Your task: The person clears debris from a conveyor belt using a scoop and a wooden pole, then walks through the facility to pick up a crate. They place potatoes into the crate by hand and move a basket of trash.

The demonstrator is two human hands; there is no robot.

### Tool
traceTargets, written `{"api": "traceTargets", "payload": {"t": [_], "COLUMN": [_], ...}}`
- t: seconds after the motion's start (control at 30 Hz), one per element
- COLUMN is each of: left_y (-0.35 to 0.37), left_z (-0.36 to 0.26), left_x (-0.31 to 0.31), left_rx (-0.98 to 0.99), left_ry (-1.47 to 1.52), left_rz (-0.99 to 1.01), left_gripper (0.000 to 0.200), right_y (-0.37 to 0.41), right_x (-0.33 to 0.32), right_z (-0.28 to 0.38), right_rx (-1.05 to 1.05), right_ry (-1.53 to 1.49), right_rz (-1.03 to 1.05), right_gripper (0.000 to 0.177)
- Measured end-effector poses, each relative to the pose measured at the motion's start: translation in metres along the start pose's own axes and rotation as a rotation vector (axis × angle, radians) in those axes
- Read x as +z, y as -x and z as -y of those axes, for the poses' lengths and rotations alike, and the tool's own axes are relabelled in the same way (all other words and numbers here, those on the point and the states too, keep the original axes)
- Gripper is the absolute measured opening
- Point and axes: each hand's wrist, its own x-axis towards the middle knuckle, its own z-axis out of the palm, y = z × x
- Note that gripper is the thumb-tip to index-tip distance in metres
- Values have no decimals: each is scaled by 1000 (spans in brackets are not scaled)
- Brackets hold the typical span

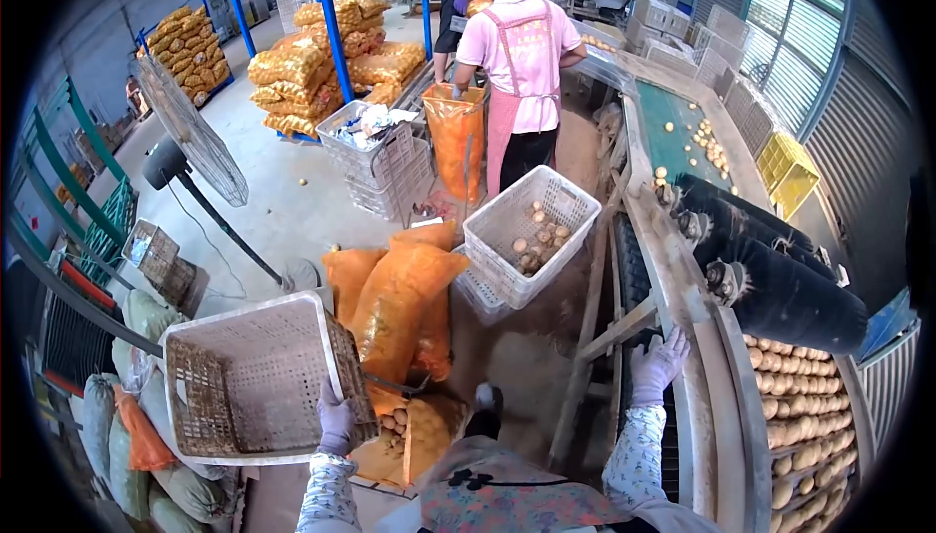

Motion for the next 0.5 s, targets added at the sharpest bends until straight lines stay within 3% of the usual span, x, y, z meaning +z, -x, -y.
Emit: {"api": "traceTargets", "payload": {"t": [0.13,0.17,0.27,0.3,0.33,0.37,0.4,0.43,0.5], "left_y": [-25,-39,-90,-94,-96,-107,-111,-106,-102], "left_z": [3,3,19,12,-18,6,33,22,0], "left_x": [-4,-6,-9,-5,0,-1,-8,-6,2], "left_rx": [-121,-232,-460,-432,-422,-385,-363,-383,-414], "left_ry": [-54,-139,-161,-236,-323,-186,-53,-59,-48], "left_rz": [23,68,95,59,33,110,173,142,73], "left_gripper": [43,28,27,29,32,30,28,27,28], "right_y": [-10,-11,-26,-30,-40,-43,-46,-48,-54], "right_x": [-4,6,14,30,52,71,82,83,95], "right_z": [19,20,40,42,38,42,53,67,94], "right_rx": [97,95,32,-50,-62,-66,-145,-175,-243], "right_ry": [2,11,30,-11,-139,-176,-101,-90,-313], "right_rz": [-48,-84,87,97,343,451,522,619,727], "right_gripper": [28,28,29,30,31,30,30,30,30]}}
